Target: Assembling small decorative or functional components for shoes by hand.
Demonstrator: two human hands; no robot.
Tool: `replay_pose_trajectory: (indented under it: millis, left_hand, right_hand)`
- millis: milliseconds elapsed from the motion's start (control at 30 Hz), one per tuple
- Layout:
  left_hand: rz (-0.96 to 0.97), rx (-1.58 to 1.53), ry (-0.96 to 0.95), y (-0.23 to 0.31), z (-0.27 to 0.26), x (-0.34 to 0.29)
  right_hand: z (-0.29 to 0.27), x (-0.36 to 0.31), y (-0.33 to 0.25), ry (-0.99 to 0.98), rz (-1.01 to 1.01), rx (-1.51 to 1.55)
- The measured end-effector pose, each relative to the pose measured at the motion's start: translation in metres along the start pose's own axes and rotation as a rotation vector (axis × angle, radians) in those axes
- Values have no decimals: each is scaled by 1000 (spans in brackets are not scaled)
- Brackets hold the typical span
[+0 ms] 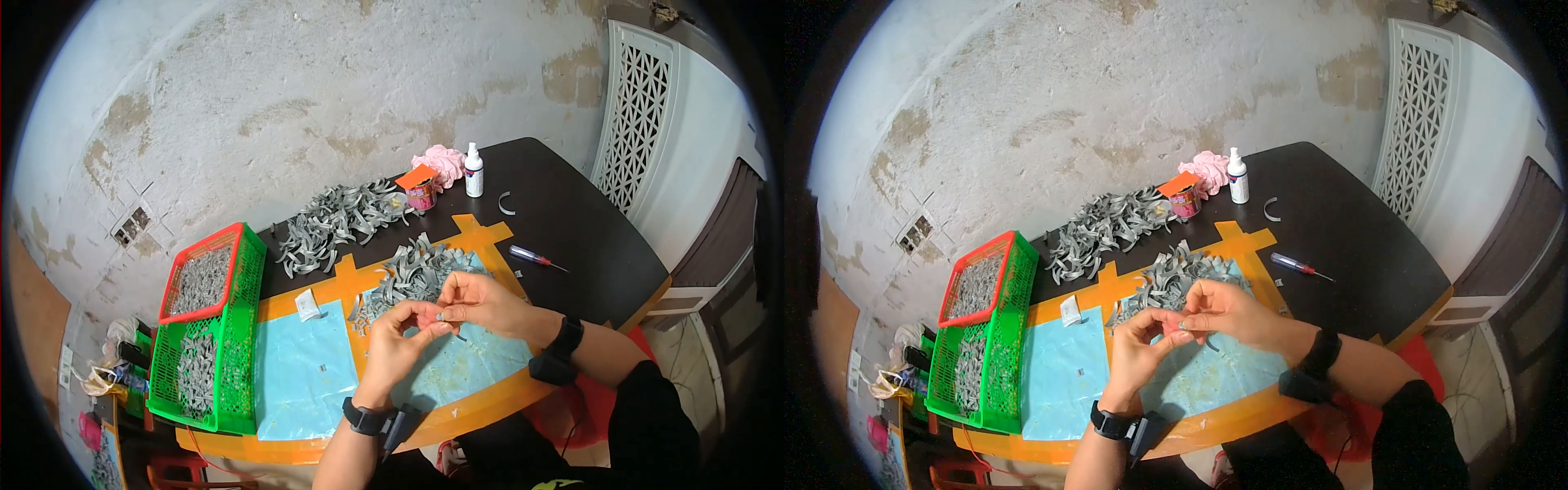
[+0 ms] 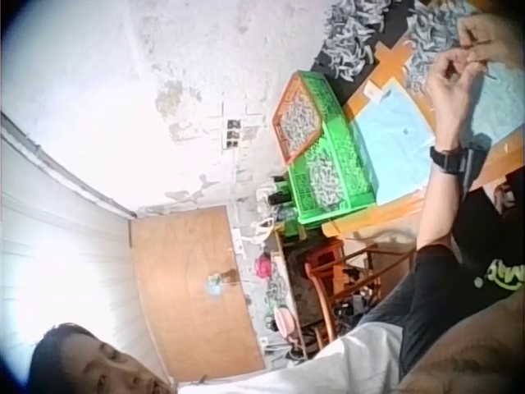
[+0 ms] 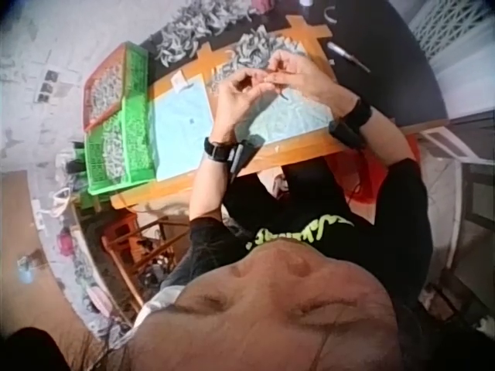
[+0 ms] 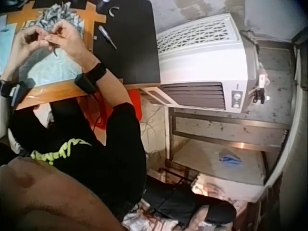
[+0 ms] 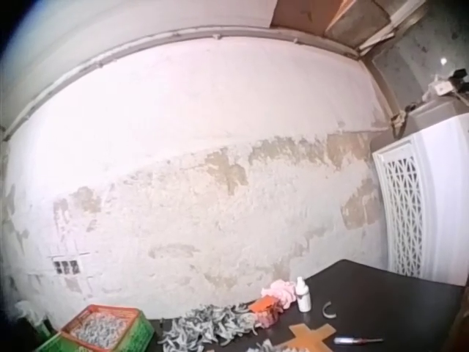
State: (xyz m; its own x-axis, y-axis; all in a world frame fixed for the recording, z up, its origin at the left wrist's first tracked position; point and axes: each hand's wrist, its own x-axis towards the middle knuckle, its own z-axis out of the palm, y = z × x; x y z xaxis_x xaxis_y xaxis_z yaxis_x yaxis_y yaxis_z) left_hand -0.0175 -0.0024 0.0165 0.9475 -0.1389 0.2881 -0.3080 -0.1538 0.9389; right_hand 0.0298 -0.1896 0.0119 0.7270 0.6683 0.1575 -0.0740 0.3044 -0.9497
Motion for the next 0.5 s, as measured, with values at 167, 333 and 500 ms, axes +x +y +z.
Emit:
replay_pose_trajectory:
  millis: [167, 333, 500]
  left_hand:
    - [-200, -309, -49, 0, -9, 2]
    - [-122, -463, -15, -9, 0, 3]
    - [-136, -424, -50, -13, 5, 3]
  right_hand:
    - [-1, 4, -2, -30, 65, 0]
    - [10, -6, 0, 63, -3, -163]
    - [8, -12, -6, 91, -224, -631]
